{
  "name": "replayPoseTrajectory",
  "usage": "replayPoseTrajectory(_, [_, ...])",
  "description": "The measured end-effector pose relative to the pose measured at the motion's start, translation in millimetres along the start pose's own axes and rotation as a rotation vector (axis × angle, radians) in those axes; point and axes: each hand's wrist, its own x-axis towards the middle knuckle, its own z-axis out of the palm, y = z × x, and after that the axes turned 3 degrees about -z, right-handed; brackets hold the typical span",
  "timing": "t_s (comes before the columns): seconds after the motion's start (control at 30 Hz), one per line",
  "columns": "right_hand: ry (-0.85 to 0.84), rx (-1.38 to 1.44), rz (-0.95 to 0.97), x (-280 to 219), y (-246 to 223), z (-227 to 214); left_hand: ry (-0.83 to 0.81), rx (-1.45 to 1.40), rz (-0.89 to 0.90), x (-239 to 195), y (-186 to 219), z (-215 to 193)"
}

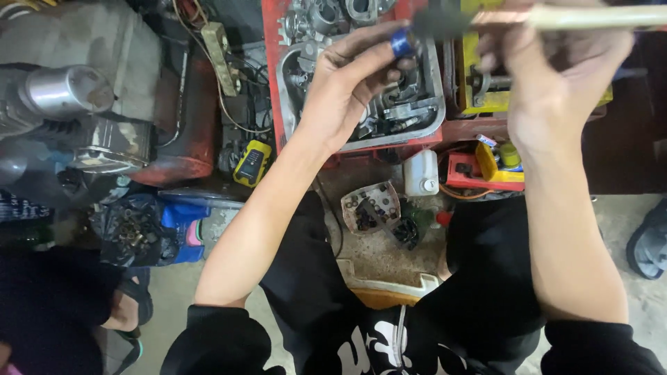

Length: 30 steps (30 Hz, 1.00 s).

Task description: Cleaning various small engine components using a paintbrush in a metal tray.

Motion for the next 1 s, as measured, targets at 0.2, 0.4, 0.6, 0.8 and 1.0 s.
replayPoseTrajectory(0.2, [0.004, -0.276, -0.138, 5.0, -4.3, 7.3, 0.041, 0.089, 0.050, 2.2, -1.7, -3.4])
replayPoseTrajectory(0.4, [-0.125, -0.127, -0.164, 15.4, -19.6, 6.2, 0.033, 0.055, 0.013, 5.8, -2.9, 2.2])
replayPoseTrajectory(0.6, [-0.013, -0.249, -0.127, 2.9, 7.4, -9.0, 0.046, 0.079, -0.073, 3.6, -5.0, 10.6])
replayPoseTrajectory(0.8, [-0.107, -0.159, -0.011, 5.5, -27.1, -10.5, 0.021, -0.030, -0.128, 6.5, -2.7, 11.2])
replayPoseTrajectory(1.0, [-0.052, -0.215, -0.103, 3.6, -10.2, -0.8, -0.017, 0.042, -0.097, 4.4, -4.4, 6.3])
